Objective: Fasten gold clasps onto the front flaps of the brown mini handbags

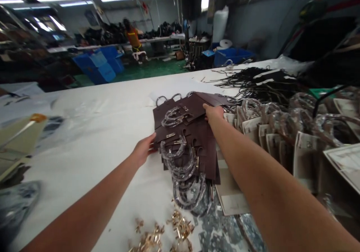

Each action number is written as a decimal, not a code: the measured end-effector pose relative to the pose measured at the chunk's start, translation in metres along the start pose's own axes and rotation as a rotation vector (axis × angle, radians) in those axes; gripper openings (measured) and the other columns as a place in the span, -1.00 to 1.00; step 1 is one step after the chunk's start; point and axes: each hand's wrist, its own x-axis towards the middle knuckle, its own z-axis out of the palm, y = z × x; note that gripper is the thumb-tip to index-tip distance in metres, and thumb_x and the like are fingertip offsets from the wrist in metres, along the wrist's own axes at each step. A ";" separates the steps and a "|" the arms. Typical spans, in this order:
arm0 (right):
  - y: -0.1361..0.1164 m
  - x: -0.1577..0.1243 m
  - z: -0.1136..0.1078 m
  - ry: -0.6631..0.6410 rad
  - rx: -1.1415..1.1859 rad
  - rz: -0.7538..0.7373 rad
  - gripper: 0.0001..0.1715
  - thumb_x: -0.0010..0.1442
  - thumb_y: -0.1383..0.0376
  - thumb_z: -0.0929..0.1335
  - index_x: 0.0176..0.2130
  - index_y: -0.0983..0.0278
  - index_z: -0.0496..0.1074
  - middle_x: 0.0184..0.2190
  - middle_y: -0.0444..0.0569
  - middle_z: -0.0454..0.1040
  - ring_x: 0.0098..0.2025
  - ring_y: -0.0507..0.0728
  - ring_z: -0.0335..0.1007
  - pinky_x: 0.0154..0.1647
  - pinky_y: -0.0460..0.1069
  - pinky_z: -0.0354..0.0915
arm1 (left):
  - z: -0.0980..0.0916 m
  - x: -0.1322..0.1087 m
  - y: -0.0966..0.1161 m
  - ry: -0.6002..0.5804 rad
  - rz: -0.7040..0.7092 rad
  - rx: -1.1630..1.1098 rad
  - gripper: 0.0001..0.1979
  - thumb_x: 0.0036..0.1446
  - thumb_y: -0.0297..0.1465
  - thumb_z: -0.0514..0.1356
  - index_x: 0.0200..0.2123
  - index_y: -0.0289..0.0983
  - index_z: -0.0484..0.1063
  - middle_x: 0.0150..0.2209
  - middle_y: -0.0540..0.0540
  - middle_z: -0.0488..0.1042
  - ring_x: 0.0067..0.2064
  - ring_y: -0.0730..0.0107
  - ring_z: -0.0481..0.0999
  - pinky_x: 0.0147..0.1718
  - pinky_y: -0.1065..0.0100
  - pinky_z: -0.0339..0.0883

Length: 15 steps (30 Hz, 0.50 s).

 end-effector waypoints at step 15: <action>-0.114 -0.010 0.009 0.032 0.162 -0.526 -0.75 0.20 0.53 0.33 -0.10 0.40 0.45 -0.28 -0.09 0.50 -0.35 -0.05 0.37 -0.28 -0.10 0.34 | 0.004 0.015 -0.019 -0.092 0.051 -0.153 -0.46 -0.16 -0.33 0.52 -0.05 -0.25 0.55 -0.10 -0.18 0.65 -0.21 0.21 0.64 -0.22 0.26 0.50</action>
